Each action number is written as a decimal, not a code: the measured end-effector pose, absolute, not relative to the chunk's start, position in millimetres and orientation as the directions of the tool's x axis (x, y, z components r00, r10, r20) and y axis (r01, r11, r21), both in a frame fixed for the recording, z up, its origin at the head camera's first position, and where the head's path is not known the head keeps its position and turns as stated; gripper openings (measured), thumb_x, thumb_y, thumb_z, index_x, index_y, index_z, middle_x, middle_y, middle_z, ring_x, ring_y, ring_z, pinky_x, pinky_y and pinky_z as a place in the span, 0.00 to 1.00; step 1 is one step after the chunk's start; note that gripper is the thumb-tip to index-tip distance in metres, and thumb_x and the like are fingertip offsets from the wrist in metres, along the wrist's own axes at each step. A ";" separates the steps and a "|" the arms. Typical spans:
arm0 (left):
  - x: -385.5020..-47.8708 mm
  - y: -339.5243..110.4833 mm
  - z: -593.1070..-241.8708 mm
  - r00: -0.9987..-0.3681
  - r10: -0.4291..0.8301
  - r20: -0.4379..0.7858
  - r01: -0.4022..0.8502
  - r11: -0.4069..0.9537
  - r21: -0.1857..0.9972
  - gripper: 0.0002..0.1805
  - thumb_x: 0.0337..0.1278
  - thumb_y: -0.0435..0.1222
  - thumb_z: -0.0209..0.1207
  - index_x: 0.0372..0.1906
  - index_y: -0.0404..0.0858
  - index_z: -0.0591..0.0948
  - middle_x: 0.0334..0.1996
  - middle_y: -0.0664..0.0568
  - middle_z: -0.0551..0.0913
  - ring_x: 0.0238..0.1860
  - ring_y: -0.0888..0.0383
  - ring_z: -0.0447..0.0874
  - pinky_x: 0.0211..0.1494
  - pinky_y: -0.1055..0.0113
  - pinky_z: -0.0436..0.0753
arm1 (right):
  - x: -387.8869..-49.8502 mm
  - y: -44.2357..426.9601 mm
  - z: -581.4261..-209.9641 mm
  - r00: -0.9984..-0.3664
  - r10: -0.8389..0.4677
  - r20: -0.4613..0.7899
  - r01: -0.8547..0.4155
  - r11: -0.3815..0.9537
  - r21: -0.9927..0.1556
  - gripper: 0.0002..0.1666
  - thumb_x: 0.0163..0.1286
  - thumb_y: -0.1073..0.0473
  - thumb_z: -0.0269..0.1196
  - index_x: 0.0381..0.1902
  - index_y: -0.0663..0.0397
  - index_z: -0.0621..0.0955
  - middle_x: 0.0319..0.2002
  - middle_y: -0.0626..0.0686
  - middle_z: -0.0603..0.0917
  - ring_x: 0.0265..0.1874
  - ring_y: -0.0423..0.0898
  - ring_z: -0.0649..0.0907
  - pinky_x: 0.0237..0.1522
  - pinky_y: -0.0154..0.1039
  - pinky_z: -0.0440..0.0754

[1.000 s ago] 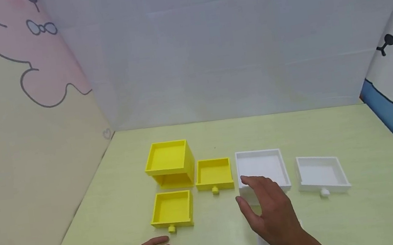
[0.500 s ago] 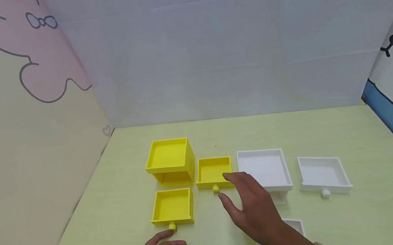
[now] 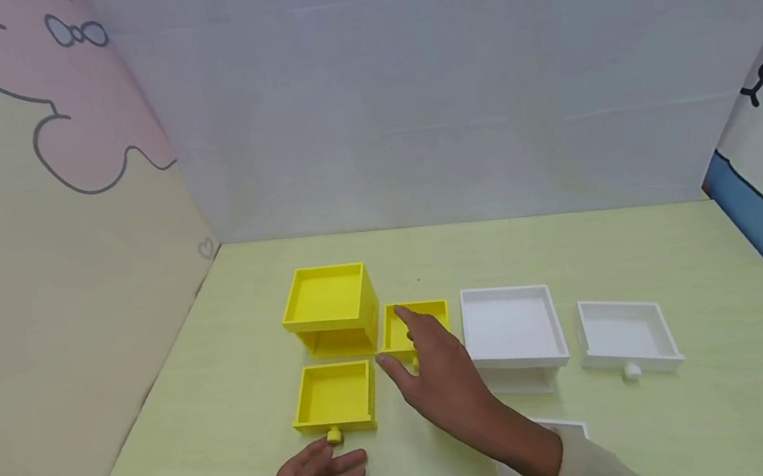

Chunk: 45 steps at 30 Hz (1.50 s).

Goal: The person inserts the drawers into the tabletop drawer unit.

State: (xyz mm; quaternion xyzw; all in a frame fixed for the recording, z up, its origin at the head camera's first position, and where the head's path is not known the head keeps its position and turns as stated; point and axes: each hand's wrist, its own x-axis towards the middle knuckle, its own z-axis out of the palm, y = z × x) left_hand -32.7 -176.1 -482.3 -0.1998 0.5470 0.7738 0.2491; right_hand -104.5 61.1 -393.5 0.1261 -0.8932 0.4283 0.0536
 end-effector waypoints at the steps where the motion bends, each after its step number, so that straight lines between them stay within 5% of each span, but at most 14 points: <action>1: -33.0 -175.8 -483.0 -0.797 0.164 -0.582 -0.602 -0.294 0.742 0.34 0.76 0.41 0.51 0.73 0.25 0.52 0.50 0.38 0.85 0.50 0.48 0.87 0.49 0.56 0.84 | -104.6 58.0 -392.0 -0.965 -0.189 0.182 -0.260 0.600 -0.757 0.40 0.67 0.51 0.68 0.72 0.57 0.67 0.64 0.58 0.75 0.54 0.56 0.83 0.51 0.54 0.81; 13: -30.3 -166.5 -487.3 -0.827 0.107 -0.552 -0.546 -0.385 0.744 0.17 0.75 0.41 0.52 0.57 0.35 0.67 0.46 0.41 0.87 0.46 0.50 0.88 0.45 0.60 0.85 | -125.8 31.2 -407.1 -0.957 -0.217 0.195 -0.285 0.554 -0.782 0.45 0.69 0.51 0.66 0.77 0.58 0.58 0.66 0.64 0.71 0.55 0.61 0.80 0.53 0.56 0.79; 24: -31.3 -168.5 -483.4 -0.849 0.114 -0.516 -0.518 -0.373 0.770 0.26 0.73 0.49 0.53 0.57 0.30 0.69 0.50 0.41 0.86 0.51 0.51 0.86 0.46 0.63 0.85 | -152.2 15.1 -415.1 -0.946 -0.240 0.220 -0.313 0.485 -0.817 0.45 0.74 0.49 0.60 0.78 0.59 0.54 0.70 0.64 0.66 0.59 0.63 0.78 0.56 0.55 0.78; 45: -33.9 -167.7 -484.4 -0.837 0.141 -0.528 -0.539 -0.371 0.756 0.24 0.75 0.46 0.52 0.56 0.28 0.67 0.52 0.39 0.85 0.52 0.50 0.86 0.46 0.62 0.84 | -169.9 7.4 -428.8 -0.938 -0.232 0.257 -0.339 0.460 -0.821 0.39 0.77 0.48 0.56 0.77 0.58 0.58 0.72 0.61 0.67 0.59 0.60 0.79 0.56 0.54 0.79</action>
